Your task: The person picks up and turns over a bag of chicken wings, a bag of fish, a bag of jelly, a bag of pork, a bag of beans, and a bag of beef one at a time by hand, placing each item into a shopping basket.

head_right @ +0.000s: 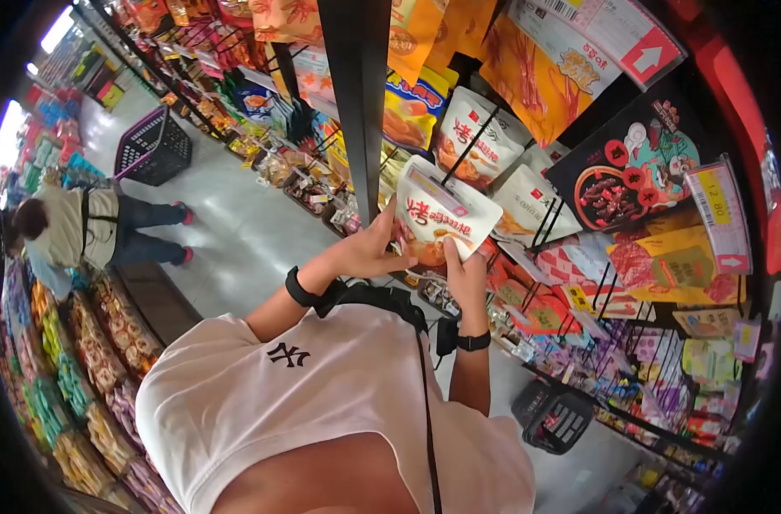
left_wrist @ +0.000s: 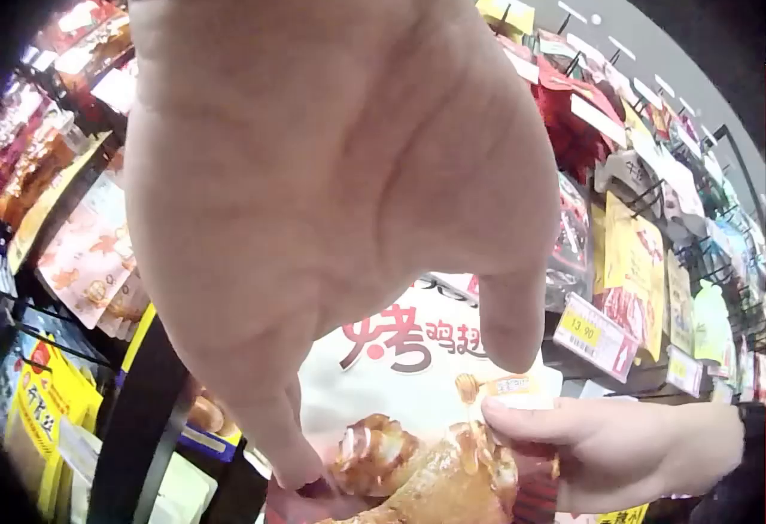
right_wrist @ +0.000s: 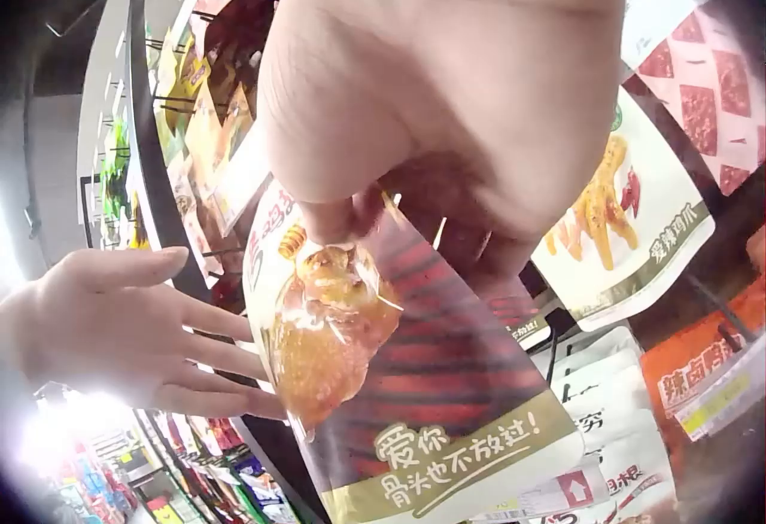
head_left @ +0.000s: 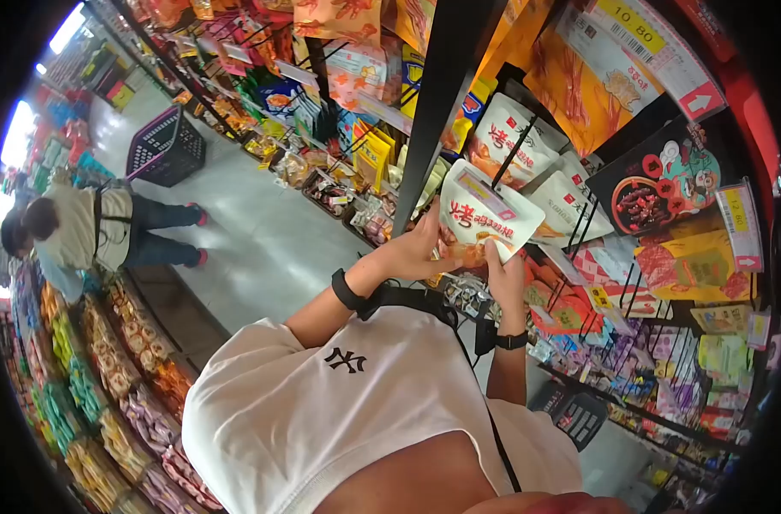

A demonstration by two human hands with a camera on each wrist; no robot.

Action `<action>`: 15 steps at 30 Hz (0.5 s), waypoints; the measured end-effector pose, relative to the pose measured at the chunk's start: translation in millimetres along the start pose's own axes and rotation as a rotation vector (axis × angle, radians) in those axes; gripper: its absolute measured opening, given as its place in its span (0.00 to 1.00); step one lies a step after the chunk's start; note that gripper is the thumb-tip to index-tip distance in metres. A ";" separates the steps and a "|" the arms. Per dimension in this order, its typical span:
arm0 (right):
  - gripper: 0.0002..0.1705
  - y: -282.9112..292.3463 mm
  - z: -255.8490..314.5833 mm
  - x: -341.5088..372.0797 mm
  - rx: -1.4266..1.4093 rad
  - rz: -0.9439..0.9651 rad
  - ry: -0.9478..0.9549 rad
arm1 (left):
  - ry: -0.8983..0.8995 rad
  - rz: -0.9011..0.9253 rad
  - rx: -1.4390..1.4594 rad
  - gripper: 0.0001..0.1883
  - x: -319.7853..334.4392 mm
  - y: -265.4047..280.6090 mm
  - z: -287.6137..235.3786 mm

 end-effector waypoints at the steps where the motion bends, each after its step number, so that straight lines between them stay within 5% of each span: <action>1: 0.22 7.0 8.5 5.7 0.012 -0.022 0.000 | -0.054 -0.061 -0.058 0.64 0.4 -3.6 -8.5; 11: 0.18 -24.2 19.3 11.0 0.014 -0.049 0.090 | -0.217 -0.107 -0.050 0.55 7.7 32.3 2.0; 15: 0.18 -28.8 21.4 12.6 0.029 -0.023 0.101 | -0.086 0.004 -0.015 0.49 16.3 33.6 9.4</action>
Point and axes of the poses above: each hand's wrist, its own x-axis away from the middle knuckle, its own y-axis out of the back of the hand, z = x × y, the point moved 10 cm from there along -x, towards the middle knuckle, and after that the axes turned 15 degrees about -x, right-handed, at the moved point
